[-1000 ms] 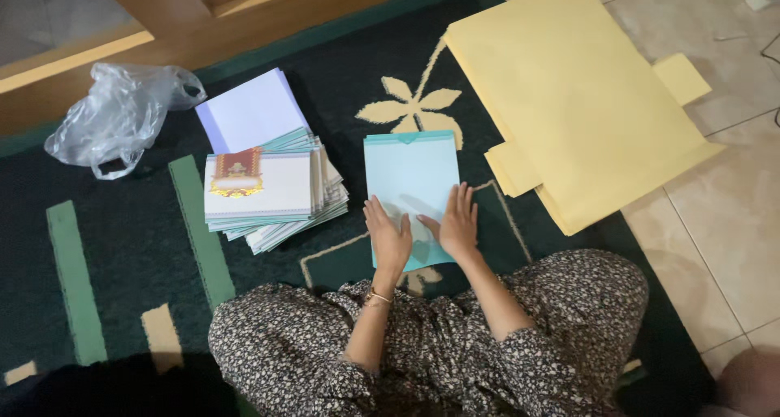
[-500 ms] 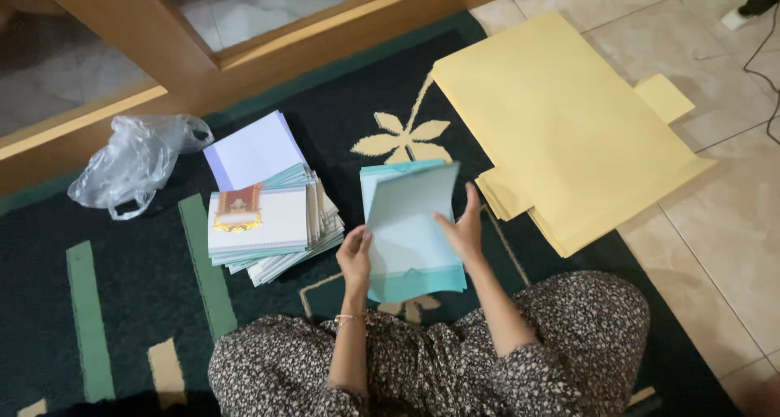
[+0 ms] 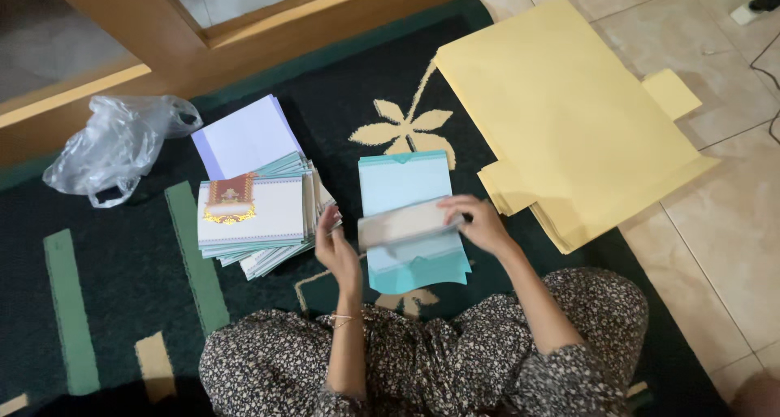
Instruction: The person sits on a rug and repeatedly picks up small white cards with gold designs, places them inside light blue folded paper sleeves, and stacks the completed units. The person handles the items one at a time and maintains a growing stack of finished assemblies.
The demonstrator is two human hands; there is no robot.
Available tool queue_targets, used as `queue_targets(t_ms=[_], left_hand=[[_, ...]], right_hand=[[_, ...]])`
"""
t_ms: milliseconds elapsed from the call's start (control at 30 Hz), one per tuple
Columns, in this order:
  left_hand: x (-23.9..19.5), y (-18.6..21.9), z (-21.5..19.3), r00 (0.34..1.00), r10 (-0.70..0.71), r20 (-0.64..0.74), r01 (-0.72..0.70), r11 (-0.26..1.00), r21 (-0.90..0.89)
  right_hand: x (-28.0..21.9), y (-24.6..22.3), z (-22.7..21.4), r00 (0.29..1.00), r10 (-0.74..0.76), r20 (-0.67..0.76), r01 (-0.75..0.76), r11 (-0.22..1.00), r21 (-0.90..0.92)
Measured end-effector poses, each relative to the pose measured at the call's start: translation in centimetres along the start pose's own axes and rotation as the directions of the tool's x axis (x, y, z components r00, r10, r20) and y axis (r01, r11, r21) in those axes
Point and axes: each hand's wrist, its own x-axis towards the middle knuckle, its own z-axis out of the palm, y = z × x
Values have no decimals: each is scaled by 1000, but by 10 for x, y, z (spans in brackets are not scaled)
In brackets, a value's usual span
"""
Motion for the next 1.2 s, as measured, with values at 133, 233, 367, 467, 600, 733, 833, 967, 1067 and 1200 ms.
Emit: queue_targets(t_ms=[133,233,367,467,600,733,833,967,1067,1200], left_hand=[[0,3,13,987,9,161,-24,996,89],[-8,-67,37,799,190,570,-474,782,404],[-55,-65,49,697,-118,707,-599,446,665],[-70,-79,50,719,18,695,-654,354,668],[-74,-91,42,683,213,699,-730,157,665],[-67,-98,42,676,259,689,-733,142,666],[-67,-93,37,751,267,604,-654,173,736],[-65,-75,32,797,207,567,-600,163,783],[-61,-76,28,824,191,533,-565,216,796],[-47,-86,4,832,155,532,-554,262,790]], right_hand=[[-26,-37,-10,981,-1,196,12,998,-57],[-33,-44,-6,938,126,323,-45,968,-246],[-39,-11,27,927,101,361,92,872,-481],[-29,-28,56,968,-24,248,123,912,-392],[-16,-28,95,957,-138,254,194,958,-211],[-21,-8,96,922,-326,208,386,812,-438],[-27,1,83,935,-336,114,339,752,-565],[-27,22,70,972,-234,8,182,732,-657],[-27,31,69,972,-234,-23,147,681,-718],[-29,28,72,984,-179,-13,113,669,-734]])
